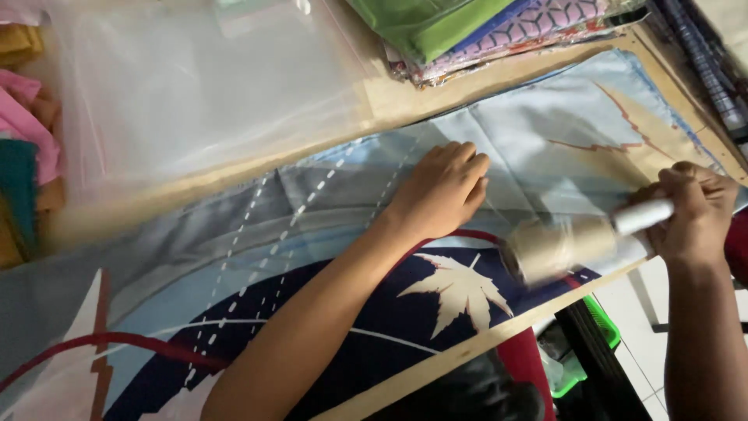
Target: Using a lint roller to remove lint and dust from a patterned fabric scarf on a work table.
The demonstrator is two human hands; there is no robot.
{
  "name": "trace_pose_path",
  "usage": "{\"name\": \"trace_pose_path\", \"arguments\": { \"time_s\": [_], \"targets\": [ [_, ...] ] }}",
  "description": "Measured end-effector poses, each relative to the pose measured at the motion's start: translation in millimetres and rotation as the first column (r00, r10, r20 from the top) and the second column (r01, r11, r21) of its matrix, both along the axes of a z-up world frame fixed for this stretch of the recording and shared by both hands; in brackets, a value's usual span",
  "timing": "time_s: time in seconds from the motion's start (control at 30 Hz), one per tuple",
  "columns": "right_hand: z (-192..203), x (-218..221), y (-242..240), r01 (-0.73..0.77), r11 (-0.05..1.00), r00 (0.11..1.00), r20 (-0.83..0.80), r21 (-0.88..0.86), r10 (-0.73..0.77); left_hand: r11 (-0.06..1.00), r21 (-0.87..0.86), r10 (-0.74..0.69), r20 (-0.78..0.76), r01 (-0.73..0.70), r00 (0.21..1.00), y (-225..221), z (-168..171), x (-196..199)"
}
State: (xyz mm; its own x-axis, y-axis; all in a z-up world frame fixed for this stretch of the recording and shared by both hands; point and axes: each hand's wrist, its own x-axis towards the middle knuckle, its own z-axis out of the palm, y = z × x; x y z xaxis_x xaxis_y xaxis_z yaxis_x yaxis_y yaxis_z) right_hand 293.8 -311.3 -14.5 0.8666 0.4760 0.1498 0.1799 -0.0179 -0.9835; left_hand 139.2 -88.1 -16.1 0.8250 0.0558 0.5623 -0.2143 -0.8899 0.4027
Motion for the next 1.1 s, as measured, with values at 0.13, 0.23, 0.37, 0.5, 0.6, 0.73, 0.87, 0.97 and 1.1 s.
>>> {"name": "trace_pose_path", "arguments": {
  "time_s": [0.13, 0.23, 0.37, 0.5, 0.6, 0.73, 0.87, 0.97, 1.1],
  "targets": [
    [5, -7, 0, -0.027, 0.994, 0.994, 0.101, -0.109, 0.038, 1.000, -0.020, -0.023, -0.004, 0.023, 1.000, -1, 2, -1],
    [3, -4, -2, -0.007, 0.994, 0.998, 0.061, -0.108, 0.014, 1.000, -0.013, -0.007, -0.003, 0.007, 1.000, 0, 2, 1],
    [-15, 10, -3, 0.161, 0.986, 0.978, -0.145, 0.047, -0.152, 1.000, -0.022, -0.014, -0.005, 0.013, 1.000, 0, 3, 1],
    [2, -2, -3, -0.071, 0.993, 0.997, 0.003, -0.091, 0.072, 1.000, -0.020, 0.000, 0.013, 0.000, 1.000, 0, 4, 0],
    [10, -9, 3, 0.021, 0.989, 0.995, -0.089, -0.145, -0.035, 1.000, -0.022, -0.011, 0.023, 0.011, 1.000, 1, 3, 0],
    [5, -8, 2, 0.022, 1.000, 0.993, -0.115, 0.007, -0.021, 0.999, -0.023, -0.024, -0.002, 0.024, 1.000, 0, 3, 1],
    [-2, 2, 0, 0.074, 0.996, 0.977, -0.206, 0.052, -0.062, 0.999, -0.041, -0.010, -0.019, 0.009, 1.000, 0, 2, 2],
    [-8, 6, -5, 0.137, 0.990, 0.985, -0.107, 0.007, -0.136, 0.999, -0.039, -0.033, -0.015, 0.032, 0.999, 1, 1, 1],
    [-17, 12, -12, 0.072, 0.997, 0.983, -0.165, -0.020, -0.074, 1.000, -0.026, 0.010, -0.003, -0.010, 1.000, -1, 0, 2]
  ]
}}
